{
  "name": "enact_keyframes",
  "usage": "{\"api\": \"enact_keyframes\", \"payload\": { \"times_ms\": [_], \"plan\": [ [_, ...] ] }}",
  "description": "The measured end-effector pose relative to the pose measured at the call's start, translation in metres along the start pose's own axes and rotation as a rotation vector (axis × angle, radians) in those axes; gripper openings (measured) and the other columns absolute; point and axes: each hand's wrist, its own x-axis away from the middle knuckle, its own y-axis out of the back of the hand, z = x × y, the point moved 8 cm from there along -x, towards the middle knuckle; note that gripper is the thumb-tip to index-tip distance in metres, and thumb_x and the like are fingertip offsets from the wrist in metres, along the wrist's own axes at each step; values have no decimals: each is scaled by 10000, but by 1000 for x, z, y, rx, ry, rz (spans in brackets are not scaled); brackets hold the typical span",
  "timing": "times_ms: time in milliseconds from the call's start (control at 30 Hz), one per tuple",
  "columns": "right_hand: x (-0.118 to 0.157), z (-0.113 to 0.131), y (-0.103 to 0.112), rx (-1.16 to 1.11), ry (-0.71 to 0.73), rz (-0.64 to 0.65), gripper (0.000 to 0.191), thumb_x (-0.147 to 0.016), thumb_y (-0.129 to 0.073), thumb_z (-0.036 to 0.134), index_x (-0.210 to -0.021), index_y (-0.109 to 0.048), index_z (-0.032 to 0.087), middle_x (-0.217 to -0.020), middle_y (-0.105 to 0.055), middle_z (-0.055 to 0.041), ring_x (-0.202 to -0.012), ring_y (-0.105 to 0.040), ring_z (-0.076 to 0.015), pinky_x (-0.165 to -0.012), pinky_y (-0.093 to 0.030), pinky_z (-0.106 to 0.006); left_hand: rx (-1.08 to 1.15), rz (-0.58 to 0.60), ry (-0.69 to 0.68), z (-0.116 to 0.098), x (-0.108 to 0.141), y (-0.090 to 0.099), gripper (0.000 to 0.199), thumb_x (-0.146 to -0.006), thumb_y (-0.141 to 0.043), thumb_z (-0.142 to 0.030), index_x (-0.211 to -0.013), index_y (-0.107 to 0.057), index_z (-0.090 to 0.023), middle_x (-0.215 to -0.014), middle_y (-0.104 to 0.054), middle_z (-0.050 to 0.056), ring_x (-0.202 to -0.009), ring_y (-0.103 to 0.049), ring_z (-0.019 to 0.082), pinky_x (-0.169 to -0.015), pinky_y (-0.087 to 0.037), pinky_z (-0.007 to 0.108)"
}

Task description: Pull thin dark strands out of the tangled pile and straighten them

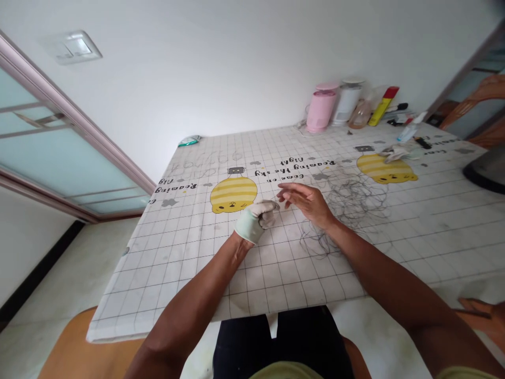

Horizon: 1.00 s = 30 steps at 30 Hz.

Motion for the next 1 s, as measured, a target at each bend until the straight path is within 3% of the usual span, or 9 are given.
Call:
{"api": "enact_keyframes", "payload": {
  "times_ms": [167, 333, 433, 567, 667, 767, 867, 1000],
  "plan": [
    [5, 11, 11, 187, 109, -43, 270, -952, -742, 437, -1120, -810, 238, -940, -792, -58, -839, -744, -207, -745, -625, -365, 47, 89, 44, 3, 3, -12, 181, -756, -776, -261, -776, -703, -97, -512, -305, -101, -414, -197, 22, -414, -211, 184],
    [12, 24, 6, 387, 248, 6, 440, -889, -820, 410, -1300, -737, 275, -1091, -789, -56, -938, -749, -224, -864, -636, -410, 64, 81, 6, 1, 5, -15, 175, -766, -772, -266, -768, -701, -106, -505, -302, -102, -408, -190, 22, -414, -230, 181],
    [13, 28, 5, 317, 277, -33, 261, -971, -726, 384, -1200, -781, 270, -1046, -793, -52, -908, -749, -209, -823, -636, -395, 63, 111, -1, 2, 5, -19, 183, -756, -779, -274, -773, -707, -106, -495, -307, -105, -398, -190, 24, -405, -220, 187],
    [10, 24, 11, 96, 155, -70, 206, -978, -713, 398, -999, -817, 222, -873, -789, -54, -757, -736, -197, -715, -623, -368, 2, 163, 19, 5, 6, -25, 236, -716, -804, -322, -734, -691, -116, -465, -315, -102, -379, -213, 27, -399, -213, 201],
    [8, 12, 8, -126, -70, 95, 256, -940, -755, 426, -865, -796, 184, -714, -744, -48, -601, -684, -176, -572, -567, -319, -123, 227, 106, 13, 12, -30, 259, -684, -808, -356, -699, -689, -127, -431, -348, -81, -370, -266, 47, -401, -188, 218],
    [13, 3, -1, -249, -279, 301, 317, -915, -776, 459, -781, -751, 173, -569, -662, -15, -461, -583, -140, -453, -470, -269, -333, 262, 218, 25, 18, -28, 247, -674, -802, -356, -717, -727, -125, -445, -479, -18, -389, -358, 77, -411, -186, 233],
    [12, 1, -1, -256, -323, 308, 382, -920, -746, 546, -833, -743, 173, -642, -688, -27, -522, -614, -146, -481, -490, -265, -412, 202, 203, 29, 15, -21, 260, -691, -797, -375, -767, -749, -131, -484, -540, 1, -416, -383, 85, -427, -185, 241],
    [9, 4, 2, -103, -248, 203, 492, -954, -651, 647, -946, -745, 164, -817, -753, -84, -686, -706, -182, -559, -543, -274, -388, 12, 13, 14, 4, -7, 236, -737, -769, -377, -781, -721, -150, -483, -500, -34, -422, -361, 81, -449, -216, 250]
  ]
}}
